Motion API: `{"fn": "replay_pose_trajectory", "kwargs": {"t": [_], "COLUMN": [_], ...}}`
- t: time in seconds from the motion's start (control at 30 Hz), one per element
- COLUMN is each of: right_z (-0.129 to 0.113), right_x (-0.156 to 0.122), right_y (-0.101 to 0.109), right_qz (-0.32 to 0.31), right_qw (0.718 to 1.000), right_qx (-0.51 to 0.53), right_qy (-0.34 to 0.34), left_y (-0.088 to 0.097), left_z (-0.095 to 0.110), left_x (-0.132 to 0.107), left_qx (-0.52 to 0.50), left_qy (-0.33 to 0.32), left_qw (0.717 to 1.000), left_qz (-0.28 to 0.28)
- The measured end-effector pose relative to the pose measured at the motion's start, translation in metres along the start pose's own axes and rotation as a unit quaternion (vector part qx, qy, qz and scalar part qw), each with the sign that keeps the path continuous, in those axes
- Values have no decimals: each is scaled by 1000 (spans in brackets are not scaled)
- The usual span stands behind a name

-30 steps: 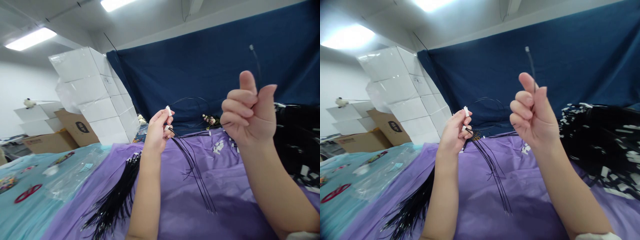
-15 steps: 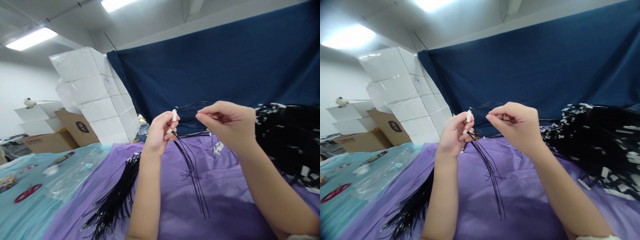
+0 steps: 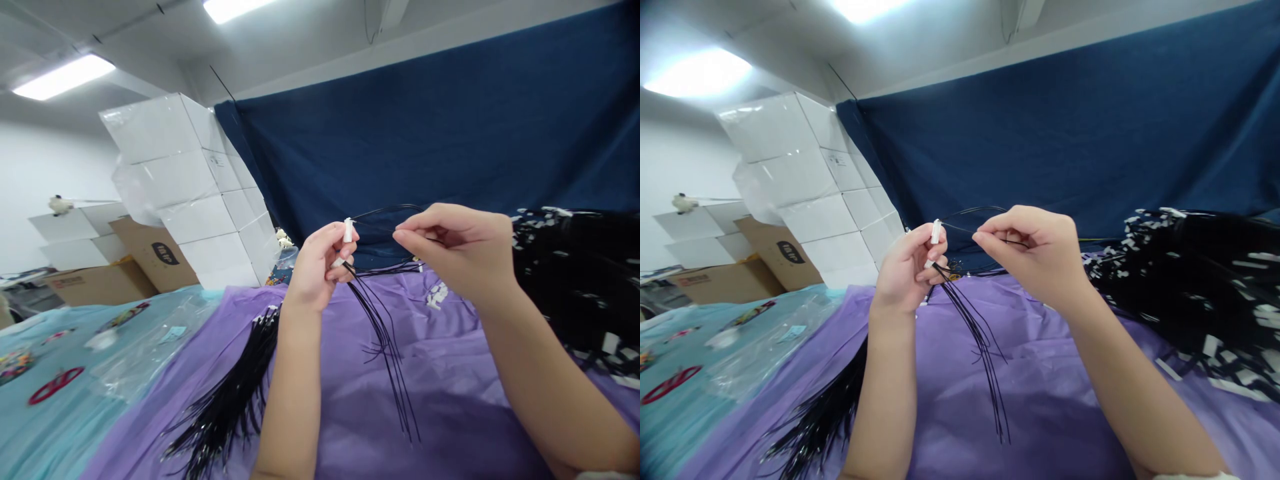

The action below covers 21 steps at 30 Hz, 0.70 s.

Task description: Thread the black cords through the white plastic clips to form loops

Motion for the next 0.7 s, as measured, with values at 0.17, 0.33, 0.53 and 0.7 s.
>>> {"fn": "replay_pose_trajectory", "kwargs": {"t": [0.17, 0.33, 0.53, 0.7], "right_z": [0, 1, 1, 2], "right_x": [0, 1, 0, 0], "right_y": [1, 2, 2, 2], "right_qz": [-10, -46, -58, -50], "right_qw": [1000, 999, 998, 998], "right_qx": [-14, -12, 6, -5], "right_qy": [6, -5, -16, -22], "left_y": [1, 1, 0, 0], "left_z": [0, 1, 1, 1], "left_x": [-1, -2, -2, -3], "left_qx": [0, -5, -7, 22], "left_qy": [-3, -2, 1, -5], "left_qw": [1000, 1000, 1000, 1000], "left_qz": [-8, -12, -15, -16]}}
Point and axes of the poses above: each hand's wrist, its own x-axis towards the middle knuckle, its own y-axis out of the back of the hand, z = x × y, the point moved 2 cm from there along x, towards the middle knuckle, and after that the axes turned 4 degrees about -z, right-handed, at the moved point
